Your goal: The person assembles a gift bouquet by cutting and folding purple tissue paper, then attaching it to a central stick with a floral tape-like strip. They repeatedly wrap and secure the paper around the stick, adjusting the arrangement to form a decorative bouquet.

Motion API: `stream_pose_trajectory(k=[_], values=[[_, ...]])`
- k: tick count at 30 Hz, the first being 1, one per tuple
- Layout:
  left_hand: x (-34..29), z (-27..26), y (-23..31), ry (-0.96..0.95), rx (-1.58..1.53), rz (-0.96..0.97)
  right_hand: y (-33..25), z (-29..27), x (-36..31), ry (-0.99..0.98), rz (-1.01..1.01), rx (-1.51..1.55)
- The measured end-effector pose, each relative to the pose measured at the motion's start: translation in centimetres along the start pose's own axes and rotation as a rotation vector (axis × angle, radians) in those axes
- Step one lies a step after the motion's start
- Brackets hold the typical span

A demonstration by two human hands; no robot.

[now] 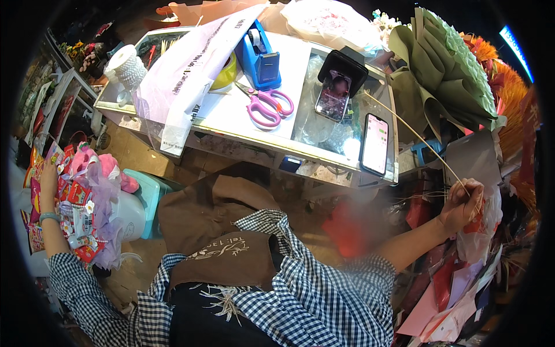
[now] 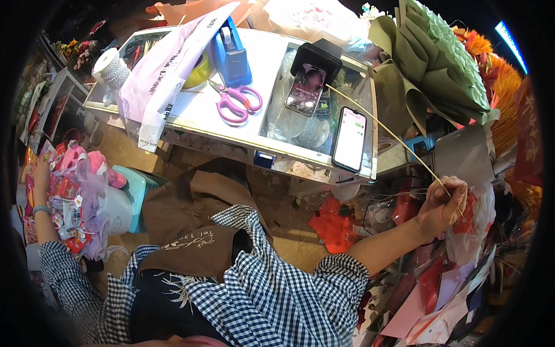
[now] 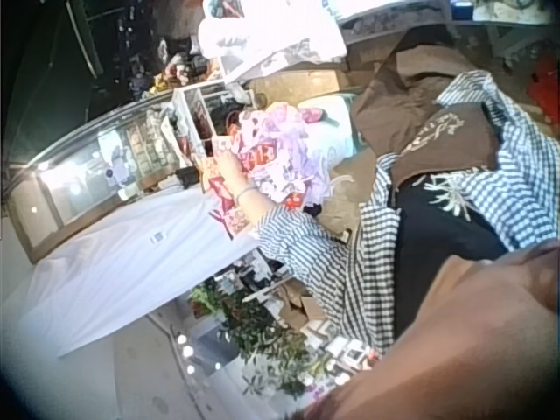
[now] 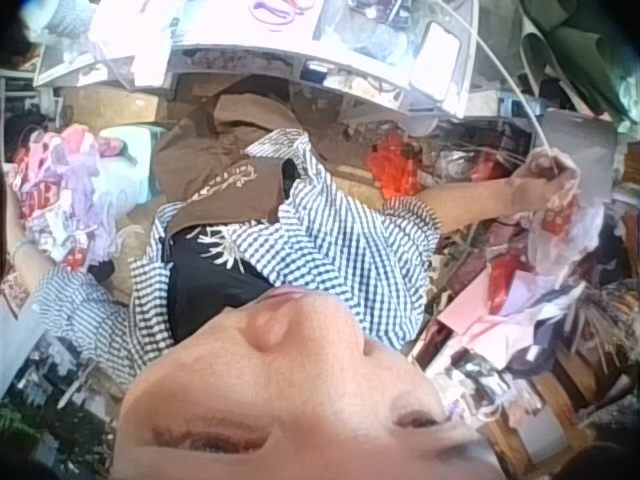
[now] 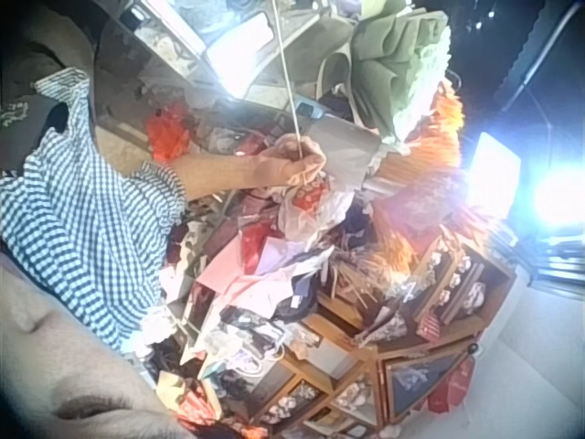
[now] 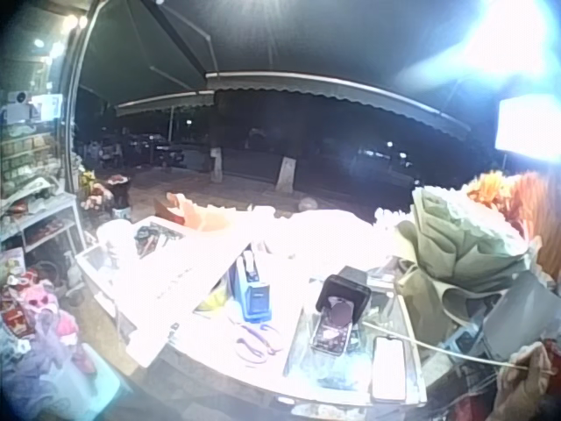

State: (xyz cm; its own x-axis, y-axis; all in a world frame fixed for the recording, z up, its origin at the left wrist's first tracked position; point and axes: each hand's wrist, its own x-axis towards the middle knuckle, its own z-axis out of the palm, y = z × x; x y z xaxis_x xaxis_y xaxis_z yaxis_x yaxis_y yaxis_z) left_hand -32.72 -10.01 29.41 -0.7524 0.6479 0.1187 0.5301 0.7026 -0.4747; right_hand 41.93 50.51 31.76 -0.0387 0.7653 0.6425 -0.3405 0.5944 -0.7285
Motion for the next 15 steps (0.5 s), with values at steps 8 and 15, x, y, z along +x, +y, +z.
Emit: stream_pose_trajectory(k=[8, 15], values=[[-0.5, 0.4, -0.3, 0.004, 0.049, 0.043, 0.4, 0.2, 0.1, -0.032, 0.004, 0.039], [0.0, 1.2, -1.0, 0.015, 0.124, 0.110, 0.4, 0.3, 0.1, -0.039, 0.003, 0.047]])
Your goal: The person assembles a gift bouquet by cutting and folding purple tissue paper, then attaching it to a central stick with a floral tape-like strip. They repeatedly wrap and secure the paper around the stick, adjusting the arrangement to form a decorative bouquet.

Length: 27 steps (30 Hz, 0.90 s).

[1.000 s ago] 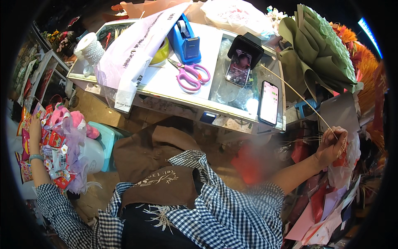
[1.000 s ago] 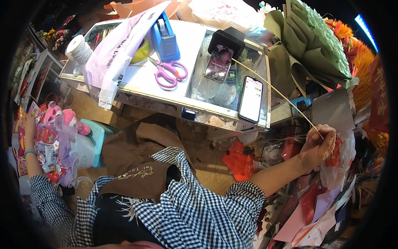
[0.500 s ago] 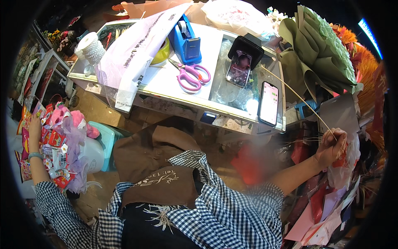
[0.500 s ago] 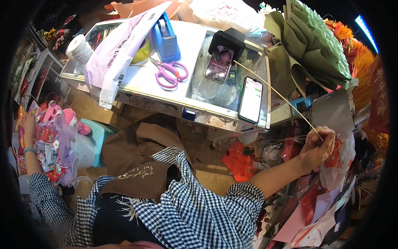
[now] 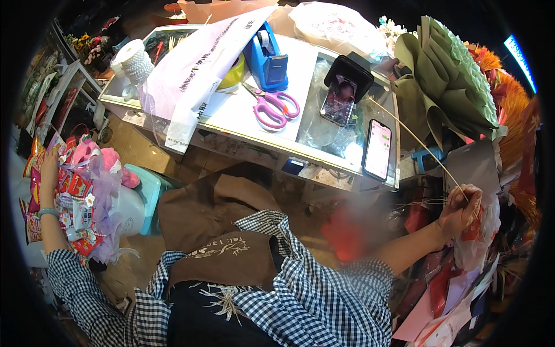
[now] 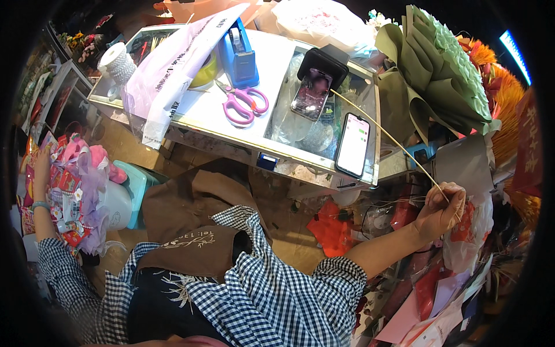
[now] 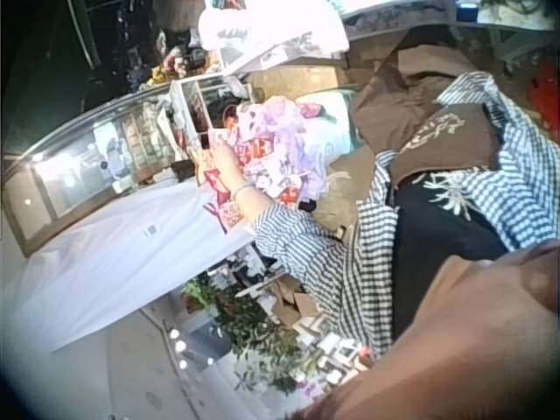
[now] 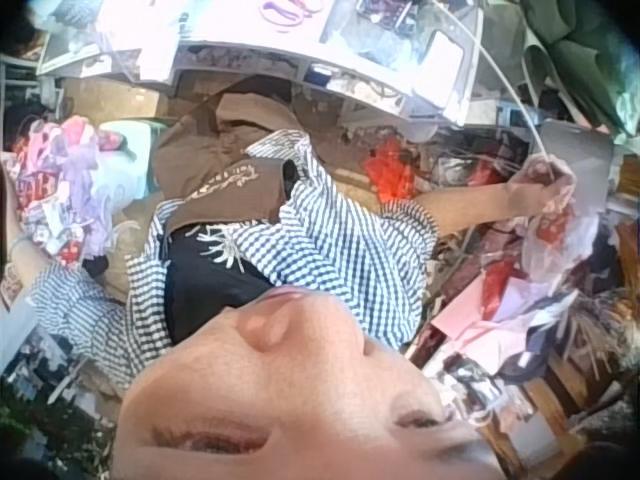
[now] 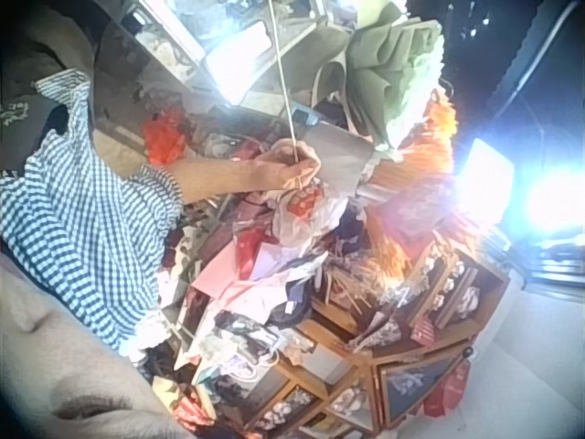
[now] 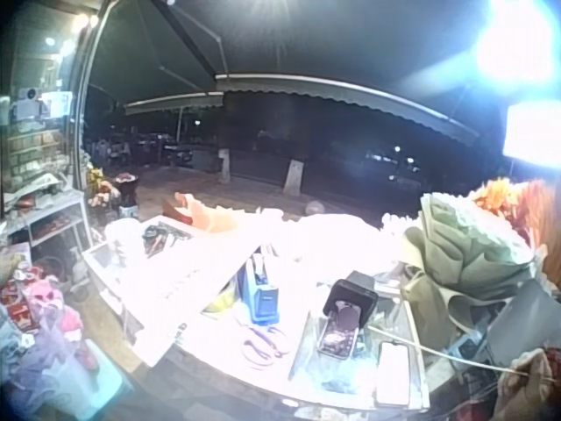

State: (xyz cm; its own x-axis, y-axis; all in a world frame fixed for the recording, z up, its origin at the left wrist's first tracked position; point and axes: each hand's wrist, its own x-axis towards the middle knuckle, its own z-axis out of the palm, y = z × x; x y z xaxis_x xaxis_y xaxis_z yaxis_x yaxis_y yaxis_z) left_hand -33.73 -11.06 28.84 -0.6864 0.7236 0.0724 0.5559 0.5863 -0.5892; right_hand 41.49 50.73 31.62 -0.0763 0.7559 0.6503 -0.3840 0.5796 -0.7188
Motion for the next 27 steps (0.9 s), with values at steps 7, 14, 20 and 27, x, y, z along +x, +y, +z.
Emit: stream_pose_trajectory(k=[7, 14, 20, 27], values=[[0.6, -0.2, 0.4, 0.083, 0.050, 0.083, -0.2, 0.0, 0.0, 0.000, 0.003, 0.001], [-0.2, -2.9, 2.7, -0.062, -0.196, -0.214, 0.0, 0.3, 0.0, 0.034, 0.004, -0.032], [-0.1, -3.2, 2.9, -0.046, -0.297, -0.258, 0.1, 0.2, 0.0, 0.008, 0.002, -0.015], [-0.2, -2.9, 2.3, -0.030, -0.340, -0.245, 0.3, -0.2, -0.1, 0.023, 0.012, -0.016]])
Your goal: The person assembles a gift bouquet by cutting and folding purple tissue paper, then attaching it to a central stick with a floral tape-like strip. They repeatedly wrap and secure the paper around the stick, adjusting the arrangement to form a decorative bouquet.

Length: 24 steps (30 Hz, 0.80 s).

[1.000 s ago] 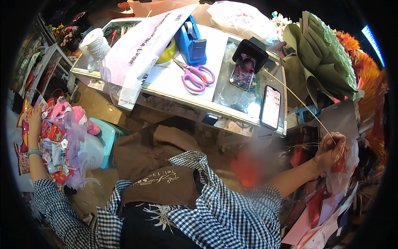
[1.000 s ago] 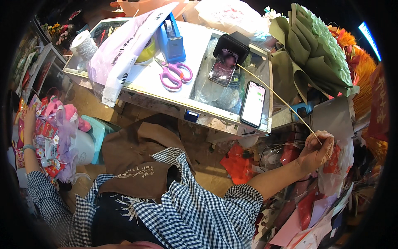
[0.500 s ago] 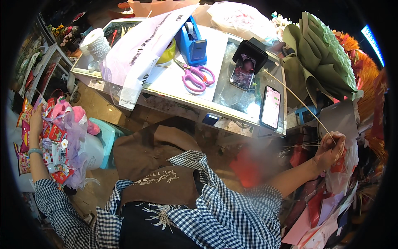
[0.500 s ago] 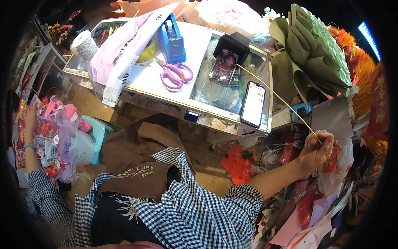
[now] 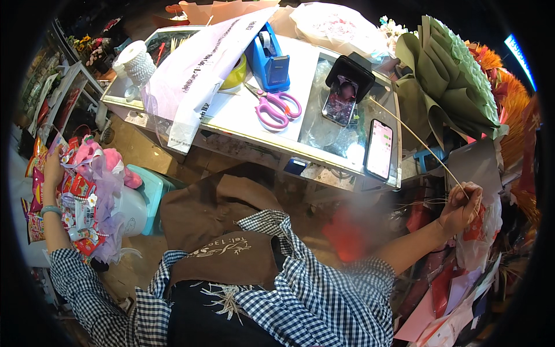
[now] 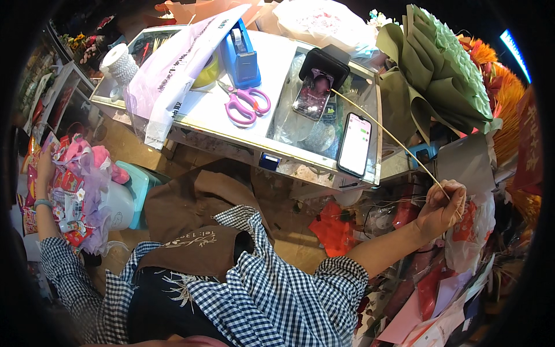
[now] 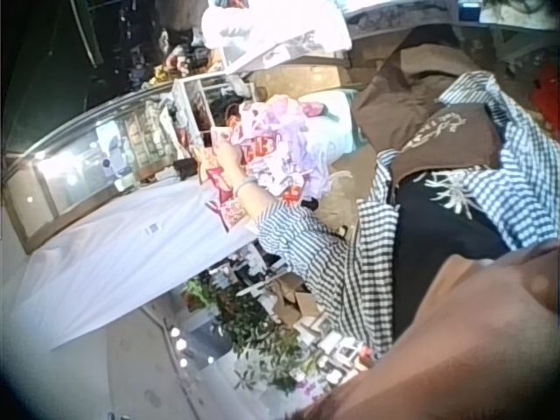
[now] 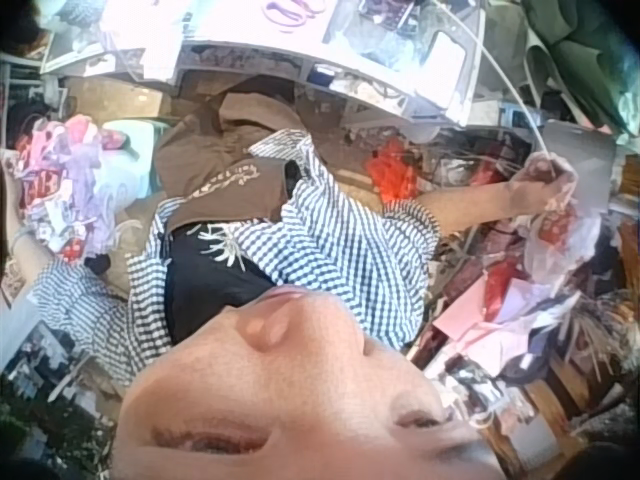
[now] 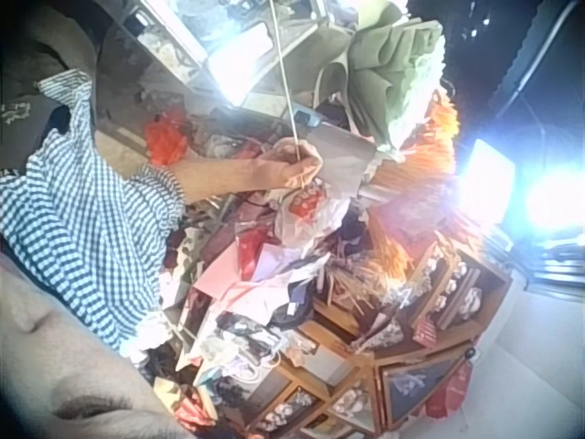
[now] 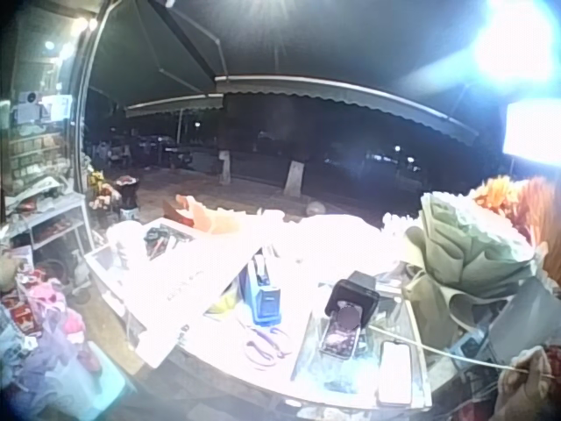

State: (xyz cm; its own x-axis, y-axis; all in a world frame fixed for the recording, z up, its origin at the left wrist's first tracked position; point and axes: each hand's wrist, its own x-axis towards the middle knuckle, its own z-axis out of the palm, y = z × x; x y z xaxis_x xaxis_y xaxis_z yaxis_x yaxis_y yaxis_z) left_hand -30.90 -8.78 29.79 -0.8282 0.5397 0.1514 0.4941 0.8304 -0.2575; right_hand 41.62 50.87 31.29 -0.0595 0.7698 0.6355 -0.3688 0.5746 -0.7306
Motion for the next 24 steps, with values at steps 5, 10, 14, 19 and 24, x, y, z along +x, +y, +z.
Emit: stream_pose_trajectory(k=[5, 10, 14, 19, 24], values=[[0.1, -0.1, 0.0, 0.001, -0.032, 0.000, 0.1, 0.0, 0.0, -0.019, 0.004, 0.016], [-0.1, -0.8, 1.0, -0.006, 0.100, 0.080, 0.1, -0.1, 0.0, -0.010, 0.005, 0.012], [-0.3, -0.8, 2.1, 0.182, -0.139, 0.074, 0.2, -0.1, 0.0, -0.024, 0.008, 0.015], [-0.1, -0.9, 2.2, 0.123, 0.239, 0.175, 0.2, 0.0, 0.1, -0.041, -0.003, 0.011], [-0.9, -1.3, 2.6, 0.143, 0.047, 0.100, 0.2, -0.2, 0.0, -0.026, 0.034, 0.012]])
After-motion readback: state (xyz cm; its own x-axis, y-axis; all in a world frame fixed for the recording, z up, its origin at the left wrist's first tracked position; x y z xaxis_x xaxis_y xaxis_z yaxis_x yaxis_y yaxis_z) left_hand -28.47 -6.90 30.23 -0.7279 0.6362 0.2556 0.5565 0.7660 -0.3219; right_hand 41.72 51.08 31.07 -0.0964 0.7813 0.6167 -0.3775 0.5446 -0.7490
